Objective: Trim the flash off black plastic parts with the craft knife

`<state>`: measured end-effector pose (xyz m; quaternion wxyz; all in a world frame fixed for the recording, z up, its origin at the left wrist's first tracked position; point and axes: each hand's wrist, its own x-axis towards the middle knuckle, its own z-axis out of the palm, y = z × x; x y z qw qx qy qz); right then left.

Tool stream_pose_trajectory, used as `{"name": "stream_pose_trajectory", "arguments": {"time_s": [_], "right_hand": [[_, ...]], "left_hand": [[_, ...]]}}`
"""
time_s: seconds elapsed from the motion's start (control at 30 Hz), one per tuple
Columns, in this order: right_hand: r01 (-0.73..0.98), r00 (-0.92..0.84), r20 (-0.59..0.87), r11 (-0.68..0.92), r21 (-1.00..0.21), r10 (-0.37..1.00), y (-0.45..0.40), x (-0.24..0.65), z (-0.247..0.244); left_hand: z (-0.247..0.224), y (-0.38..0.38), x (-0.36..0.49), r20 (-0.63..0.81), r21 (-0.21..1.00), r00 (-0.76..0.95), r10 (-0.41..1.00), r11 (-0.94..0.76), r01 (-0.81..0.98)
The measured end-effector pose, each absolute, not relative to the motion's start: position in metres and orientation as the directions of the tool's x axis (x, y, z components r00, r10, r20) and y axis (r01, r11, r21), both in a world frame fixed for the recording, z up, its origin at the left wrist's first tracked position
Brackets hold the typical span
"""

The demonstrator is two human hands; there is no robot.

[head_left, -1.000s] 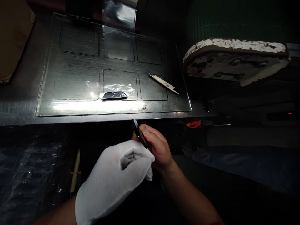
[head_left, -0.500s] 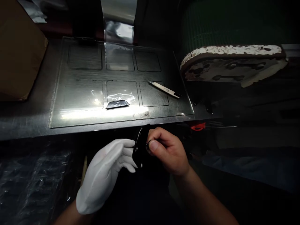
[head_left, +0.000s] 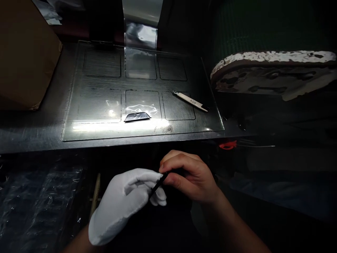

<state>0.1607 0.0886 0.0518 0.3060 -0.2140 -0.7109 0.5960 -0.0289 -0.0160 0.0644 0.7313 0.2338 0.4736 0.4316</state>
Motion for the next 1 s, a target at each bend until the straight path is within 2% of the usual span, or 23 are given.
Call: {"name": "stream_pose_trajectory", "arguments": {"time_s": [0.2,0.27,0.4,0.5,0.67,1.0], "right_hand": [[-0.097,-0.707,0.198,0.184,-0.978,0.679,0.087,0.162,0.05],[-0.031,-0.723,0.131,0.158,-0.987,0.679,0.086,0.163,0.051],[0.166,-0.714,-0.11,0.014,-0.986,0.692,0.085,0.161,0.055],[0.17,-0.703,-0.19,-0.098,-0.981,0.685,0.082,0.159,0.057],[0.089,-0.704,-0.216,-0.218,-0.972,0.676,0.079,0.155,0.055],[0.011,-0.693,-0.182,-0.243,-0.97,0.698,0.075,0.159,0.049]], "left_hand": [[0.064,-0.019,-0.031,-0.466,0.809,0.163,0.87,0.493,-0.32],[0.063,-0.018,-0.031,-0.49,0.817,0.129,0.862,0.505,-0.278],[0.061,-0.014,-0.029,-0.441,0.843,0.11,0.891,0.453,-0.289],[0.06,-0.014,-0.027,-0.441,0.818,0.106,0.891,0.448,-0.361],[0.06,-0.017,-0.024,-0.467,0.779,0.111,0.877,0.468,-0.417],[0.047,-0.022,-0.022,-0.394,0.768,0.114,0.912,0.395,-0.503]]}}
